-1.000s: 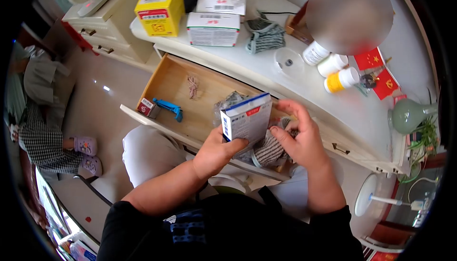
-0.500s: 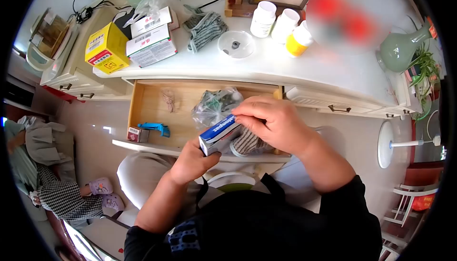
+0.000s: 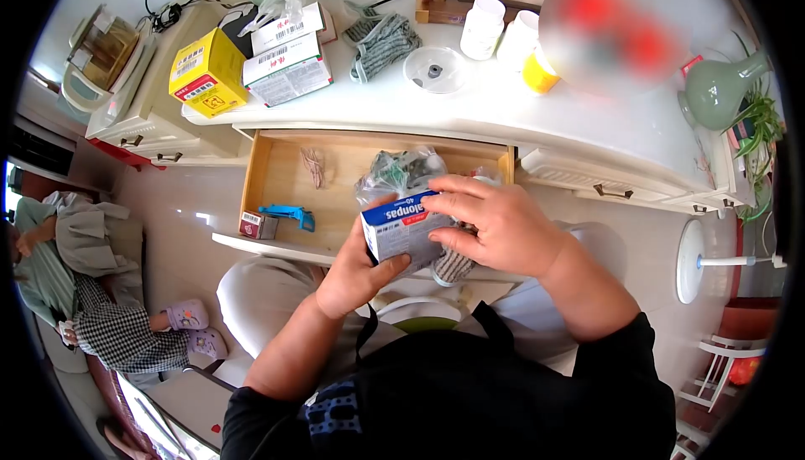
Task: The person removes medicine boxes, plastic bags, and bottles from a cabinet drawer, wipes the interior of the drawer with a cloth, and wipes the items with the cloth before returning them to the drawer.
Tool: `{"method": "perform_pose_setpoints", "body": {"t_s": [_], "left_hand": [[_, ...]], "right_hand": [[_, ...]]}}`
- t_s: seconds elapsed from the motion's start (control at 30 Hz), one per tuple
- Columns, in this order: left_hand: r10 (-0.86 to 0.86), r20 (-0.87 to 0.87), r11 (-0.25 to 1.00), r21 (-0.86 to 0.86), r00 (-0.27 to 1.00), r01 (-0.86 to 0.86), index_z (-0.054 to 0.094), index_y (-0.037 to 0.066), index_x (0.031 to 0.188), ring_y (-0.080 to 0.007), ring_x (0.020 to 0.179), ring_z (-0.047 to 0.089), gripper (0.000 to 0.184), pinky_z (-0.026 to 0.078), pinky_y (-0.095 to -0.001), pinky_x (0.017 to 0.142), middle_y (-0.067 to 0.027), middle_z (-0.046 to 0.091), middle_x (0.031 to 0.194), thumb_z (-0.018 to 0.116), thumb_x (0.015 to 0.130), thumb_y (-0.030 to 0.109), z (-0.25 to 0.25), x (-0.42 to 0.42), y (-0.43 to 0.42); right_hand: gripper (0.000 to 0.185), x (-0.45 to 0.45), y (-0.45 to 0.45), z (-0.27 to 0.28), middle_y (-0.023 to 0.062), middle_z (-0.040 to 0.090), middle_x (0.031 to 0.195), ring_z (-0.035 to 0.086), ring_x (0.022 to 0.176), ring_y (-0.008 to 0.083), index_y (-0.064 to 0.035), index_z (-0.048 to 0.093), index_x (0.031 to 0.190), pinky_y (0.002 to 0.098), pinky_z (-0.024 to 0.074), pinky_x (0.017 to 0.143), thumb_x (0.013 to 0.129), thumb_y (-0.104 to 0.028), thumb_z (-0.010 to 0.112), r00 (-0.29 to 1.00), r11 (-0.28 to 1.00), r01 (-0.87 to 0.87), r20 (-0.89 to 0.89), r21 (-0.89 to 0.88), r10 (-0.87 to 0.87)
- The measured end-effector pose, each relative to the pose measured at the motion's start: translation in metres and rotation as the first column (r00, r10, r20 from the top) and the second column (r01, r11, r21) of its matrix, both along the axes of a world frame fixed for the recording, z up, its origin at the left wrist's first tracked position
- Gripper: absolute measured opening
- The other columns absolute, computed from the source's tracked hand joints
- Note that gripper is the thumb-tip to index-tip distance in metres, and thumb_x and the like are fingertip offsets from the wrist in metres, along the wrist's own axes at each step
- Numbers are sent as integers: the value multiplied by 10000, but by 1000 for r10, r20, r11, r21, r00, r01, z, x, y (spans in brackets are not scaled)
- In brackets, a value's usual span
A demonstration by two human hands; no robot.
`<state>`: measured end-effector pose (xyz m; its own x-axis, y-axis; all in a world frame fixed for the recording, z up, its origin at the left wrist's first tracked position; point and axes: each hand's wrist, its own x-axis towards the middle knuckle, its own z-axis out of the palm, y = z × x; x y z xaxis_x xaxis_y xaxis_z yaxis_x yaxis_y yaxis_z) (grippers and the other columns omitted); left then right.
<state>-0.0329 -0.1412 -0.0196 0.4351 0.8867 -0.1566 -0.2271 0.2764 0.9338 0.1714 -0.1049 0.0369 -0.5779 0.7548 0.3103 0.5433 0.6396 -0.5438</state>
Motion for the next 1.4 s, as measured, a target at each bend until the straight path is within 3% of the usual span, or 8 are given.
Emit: {"method": "perform_pose_setpoints", "body": {"t_s": [0.2,0.27,0.37,0.53,0.6,0.87,1.13,1.4], "left_hand": [[172,-161,888,452,972,-82,-22,27,1365,-242,1153,380,803,305,-331,958,-188,357,1266,535,790,-34,8,1,-3],[270,-506,698,689,819,195,-31,25,1357,-238,1155,378,807,307,-320,952,-185,366,1256,531,784,-54,16,-4,-3],[132,-213,866,500,968,-8,85,48,1316,-211,1115,414,708,338,-322,928,-155,410,1200,520,774,-87,7,-5,-5],[472,215,871,35,855,-490,178,94,1239,-201,1038,467,566,394,-339,886,-148,435,1156,493,798,-69,15,-4,4],[498,234,856,17,835,-516,160,99,1262,-204,1046,459,579,382,-336,896,-152,433,1163,491,810,-49,14,-4,6],[334,247,937,18,909,-349,6,95,1360,-257,1095,447,829,451,-376,813,-167,373,1245,613,800,164,11,2,1],[389,287,921,-88,875,-381,457,-11,1121,-164,854,561,283,461,-308,762,-96,581,941,509,850,54,3,-2,4],[496,210,863,-10,842,-506,486,-9,1055,-158,794,564,226,457,-291,750,-96,584,890,499,860,105,39,-5,47]], "right_hand": [[254,1,3,-10,100,582,955,590,695,286,-76,532,976,361,466,596,766,-190,615,997,992,36,-65,-118,-44],[257,3,4,-9,119,582,923,584,742,300,-72,531,982,361,463,633,766,-182,617,997,987,-24,-74,-156,13],[323,3,2,-5,90,593,954,585,800,239,-60,525,1043,300,459,676,751,-124,648,994,952,-18,-106,-306,-15],[369,-5,-1,-15,106,609,965,572,824,147,-41,511,1141,269,449,708,806,-153,618,935,896,73,-283,-438,-215],[306,-6,1,-17,162,615,926,608,744,276,-18,553,1044,318,458,669,823,-227,589,978,748,-86,-198,-658,-61],[270,-8,4,-24,57,607,863,547,762,70,52,532,1038,215,455,668,865,-155,536,806,645,-145,-467,-751,-362],[277,-8,5,-32,59,613,836,555,756,67,55,521,1051,197,451,658,874,-158,527,794,661,-162,-494,-733,-354],[193,-7,2,-24,41,604,753,542,711,50,9,544,995,182,422,616,875,-142,525,840,639,-202,-467,-742,-277]]}}
